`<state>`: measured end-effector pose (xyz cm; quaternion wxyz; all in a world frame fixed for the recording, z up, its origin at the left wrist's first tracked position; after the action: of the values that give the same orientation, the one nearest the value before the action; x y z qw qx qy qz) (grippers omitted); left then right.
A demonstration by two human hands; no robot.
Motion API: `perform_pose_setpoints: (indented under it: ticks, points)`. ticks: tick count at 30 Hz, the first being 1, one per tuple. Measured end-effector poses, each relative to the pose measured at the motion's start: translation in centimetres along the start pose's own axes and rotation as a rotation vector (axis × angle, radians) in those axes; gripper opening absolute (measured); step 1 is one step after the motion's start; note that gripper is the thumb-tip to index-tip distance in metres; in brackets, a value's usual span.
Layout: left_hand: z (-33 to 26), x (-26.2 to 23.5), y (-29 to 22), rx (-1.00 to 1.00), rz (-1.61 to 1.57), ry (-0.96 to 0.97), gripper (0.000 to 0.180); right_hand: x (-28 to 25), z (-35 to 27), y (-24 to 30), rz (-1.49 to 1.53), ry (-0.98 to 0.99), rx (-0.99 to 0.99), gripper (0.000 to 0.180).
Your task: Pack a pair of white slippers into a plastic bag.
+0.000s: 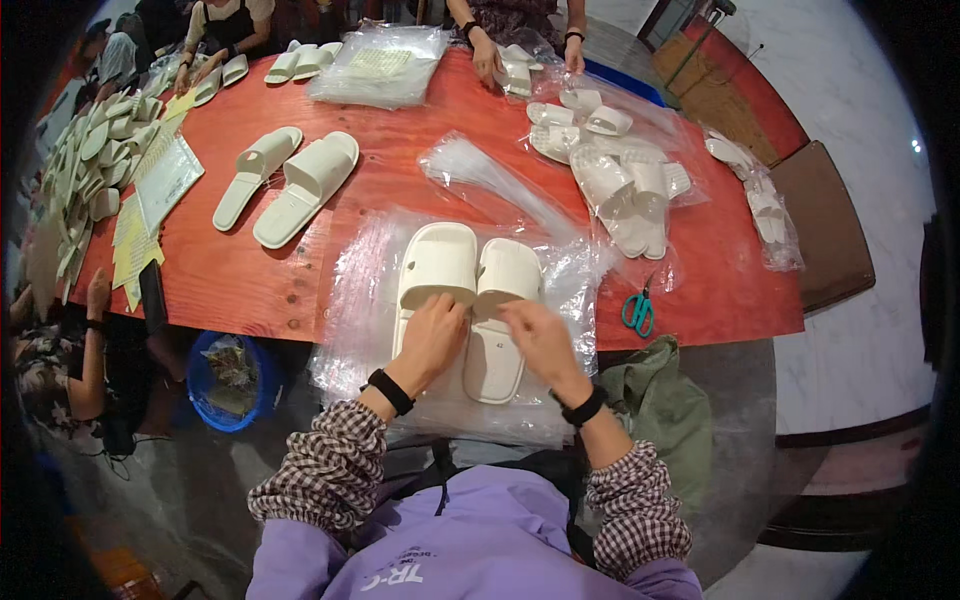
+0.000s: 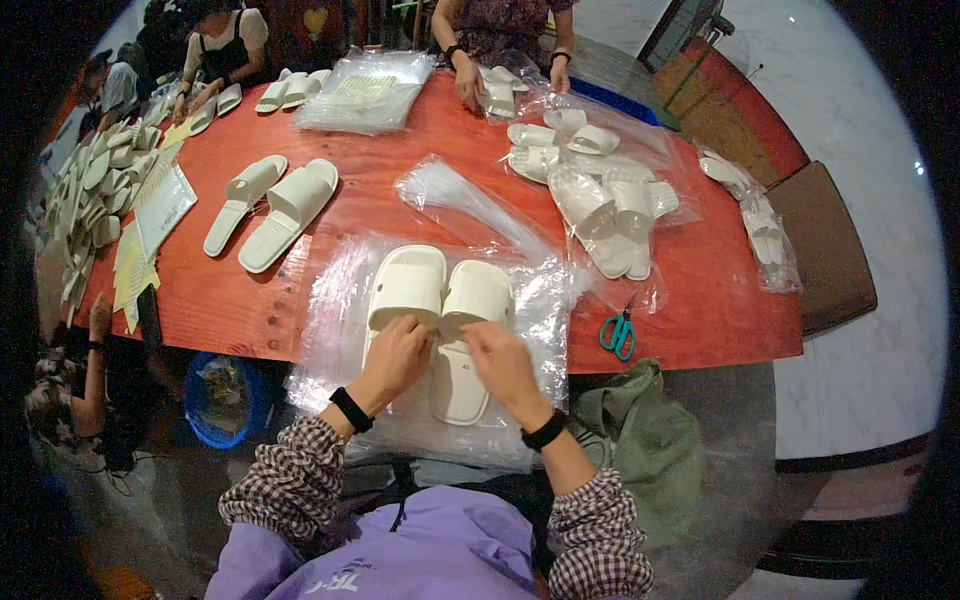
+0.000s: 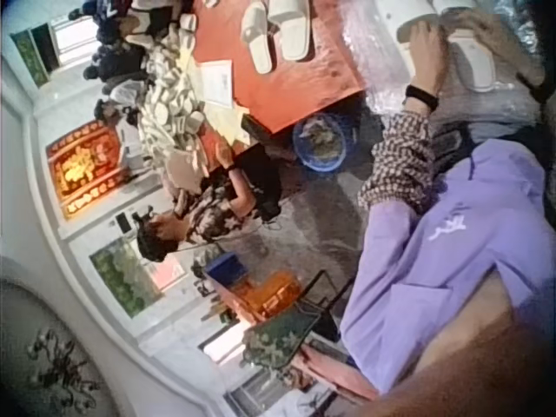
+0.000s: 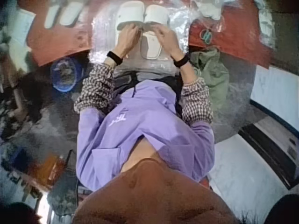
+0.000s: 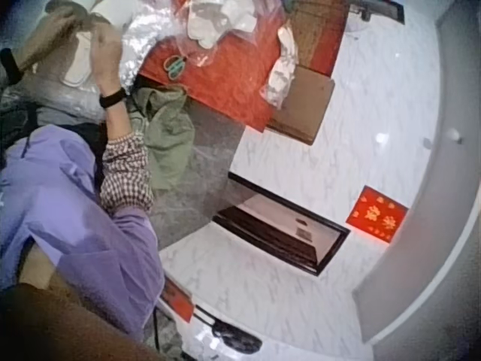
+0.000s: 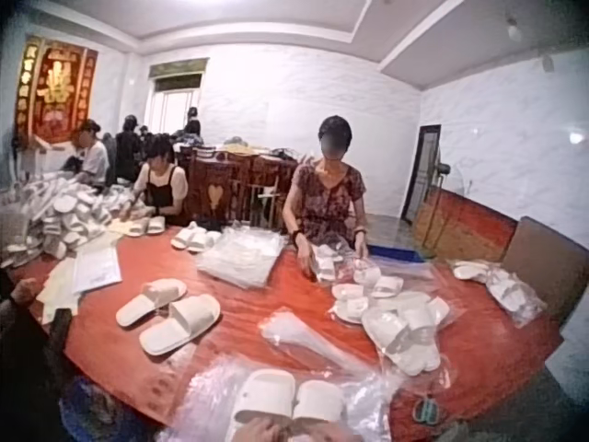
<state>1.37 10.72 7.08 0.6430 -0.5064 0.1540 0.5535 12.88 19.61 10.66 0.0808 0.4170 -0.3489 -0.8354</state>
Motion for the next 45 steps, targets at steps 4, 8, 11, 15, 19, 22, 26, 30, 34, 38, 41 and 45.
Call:
perform_pose_setpoints:
  ticks: [4, 8, 11, 15, 19, 22, 26, 30, 34, 38, 41, 45]
  points:
    - [0.5, 0.1, 0.1, 0.017, -0.023, -0.017, 0.009, -4.4, 3.4, -7.3, 0.016, -0.178, 0.315, 0.023]
    - [0.1, -0.1, 0.5, 0.026, -0.061, -0.088, 0.009, -1.5, 8.1, -10.2, 0.115, -0.043, 0.378, 0.023]
    - [0.6, 0.3, -0.3, 0.030, -0.116, -0.055, 0.009, 1.8, 9.5, -14.5, -0.009, 0.159, 0.399, 0.029]
    - [0.1, 0.6, 0.7, 0.013, -0.130, -0.034, 0.011, 2.9, 9.8, -14.9, 0.157, -0.003, 0.542, 0.020]
    - [-0.9, 0.4, 1.8, -0.033, -0.141, 0.015, 0.025, 3.2, 10.8, -11.5, 0.529, -0.058, 0.616, 0.024]
    - [-0.5, 0.9, 1.5, -0.044, -0.180, 0.063, 0.030, 2.7, 12.5, -8.8, 0.352, 0.041, 0.292, 0.029]
    - [-0.7, 1.5, 2.6, -0.040, -0.231, 0.114, 0.030, 5.0, 13.8, -6.0, 0.243, 0.136, 0.223, 0.026]
    - [-0.8, 1.8, 2.4, -0.047, -0.204, 0.121, 0.029, 7.1, 14.7, -4.8, 0.199, 0.184, 0.181, 0.025]
    - [-0.8, 2.0, 2.1, -0.020, -0.205, 0.105, 0.029, 10.1, 14.6, -6.2, 0.195, 0.318, 0.356, 0.025]
    - [-0.9, 2.6, 2.2, -0.014, -0.176, 0.124, 0.033, 11.5, 14.5, -5.7, 0.293, 0.422, 0.389, 0.027]
    - [-0.9, 2.4, 2.4, -0.004, -0.165, 0.103, 0.032, 11.4, 14.6, -5.2, 0.274, 0.423, 0.405, 0.027]
    - [-0.9, 1.7, 2.6, 0.014, -0.174, 0.100, 0.030, 9.2, 15.0, -3.5, 0.295, 0.304, 0.273, 0.026]
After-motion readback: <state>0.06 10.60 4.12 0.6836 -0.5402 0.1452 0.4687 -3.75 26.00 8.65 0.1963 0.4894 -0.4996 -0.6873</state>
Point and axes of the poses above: each hand's wrist, its own z-axis towards the middle knuckle, its own x-axis out of the palm, y = z × x, the point moved 8 cm from there along z, towards the middle knuckle, and after that the axes turned 6 degrees about -y, right-handed, at the moved point
